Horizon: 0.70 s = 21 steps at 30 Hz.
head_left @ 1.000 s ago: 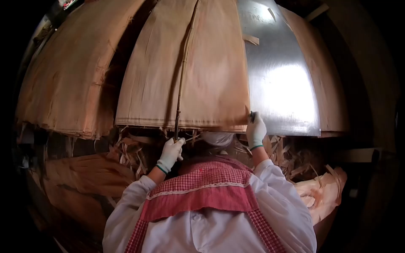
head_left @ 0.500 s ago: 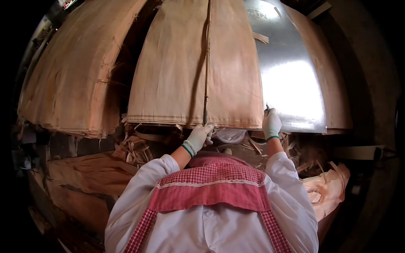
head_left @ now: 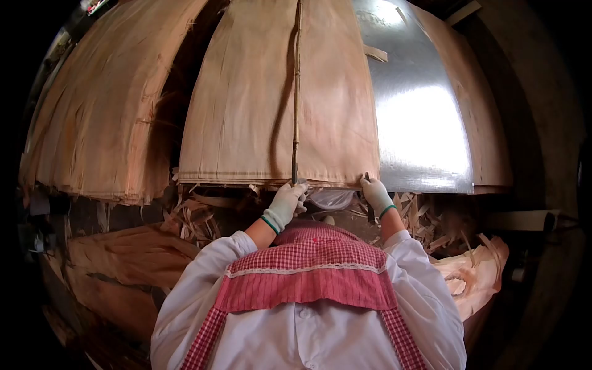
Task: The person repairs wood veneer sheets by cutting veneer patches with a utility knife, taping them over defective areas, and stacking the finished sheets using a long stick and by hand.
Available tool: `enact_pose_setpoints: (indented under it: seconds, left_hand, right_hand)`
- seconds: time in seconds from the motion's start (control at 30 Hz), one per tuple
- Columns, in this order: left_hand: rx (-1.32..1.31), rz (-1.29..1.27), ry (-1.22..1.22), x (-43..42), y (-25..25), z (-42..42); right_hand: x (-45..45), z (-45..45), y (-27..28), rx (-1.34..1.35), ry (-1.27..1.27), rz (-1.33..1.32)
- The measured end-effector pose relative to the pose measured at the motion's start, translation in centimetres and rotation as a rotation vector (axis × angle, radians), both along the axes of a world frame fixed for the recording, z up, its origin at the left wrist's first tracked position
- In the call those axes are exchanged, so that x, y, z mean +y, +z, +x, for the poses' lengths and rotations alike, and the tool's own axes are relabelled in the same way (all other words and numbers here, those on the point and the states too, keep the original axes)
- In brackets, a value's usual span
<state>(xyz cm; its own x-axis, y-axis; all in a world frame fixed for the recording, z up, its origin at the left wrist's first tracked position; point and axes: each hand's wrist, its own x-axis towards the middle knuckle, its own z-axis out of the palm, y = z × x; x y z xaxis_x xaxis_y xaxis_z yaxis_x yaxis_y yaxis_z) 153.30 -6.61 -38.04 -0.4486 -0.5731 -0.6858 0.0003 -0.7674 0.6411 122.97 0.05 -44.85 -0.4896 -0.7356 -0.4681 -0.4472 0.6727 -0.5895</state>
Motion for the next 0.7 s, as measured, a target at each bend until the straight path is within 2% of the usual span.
enact_pose_setpoints:
  seconds: [0.1,0.2,0.3,0.43,0.53,0.63,0.7]
  left_hand:
    - [0.016,-0.007,0.027,-0.1,0.1,0.0]
    - [0.05,0.0,0.034,-0.2,0.5,0.1]
    - [0.13,0.05,0.047,-0.4,1.2,0.3]
    - [0.159,0.094,0.091,-0.5,2.4,0.4]
    - [0.184,0.1,0.088,-0.8,2.7,0.6]
    - [0.122,0.041,0.04,-1.1,3.4,0.5]
    - [0.102,0.03,0.046,-1.1,3.9,0.3]
  right_hand:
    - [-0.6,2.4,4.9,-0.029,-0.075,-0.005]
    - [-0.2,1.5,4.9,0.113,-0.139,-0.229]
    - [0.9,0.4,5.5,0.173,-0.246,-0.33]
    - [0.8,-0.2,6.0,-0.135,-0.391,-0.421]
    - [0.2,-0.4,6.2,-0.247,-0.397,-0.386]
    - [-0.6,0.0,6.3,-0.028,-0.32,-0.573]
    - [-0.7,0.2,6.8,0.095,-0.262,-0.536]
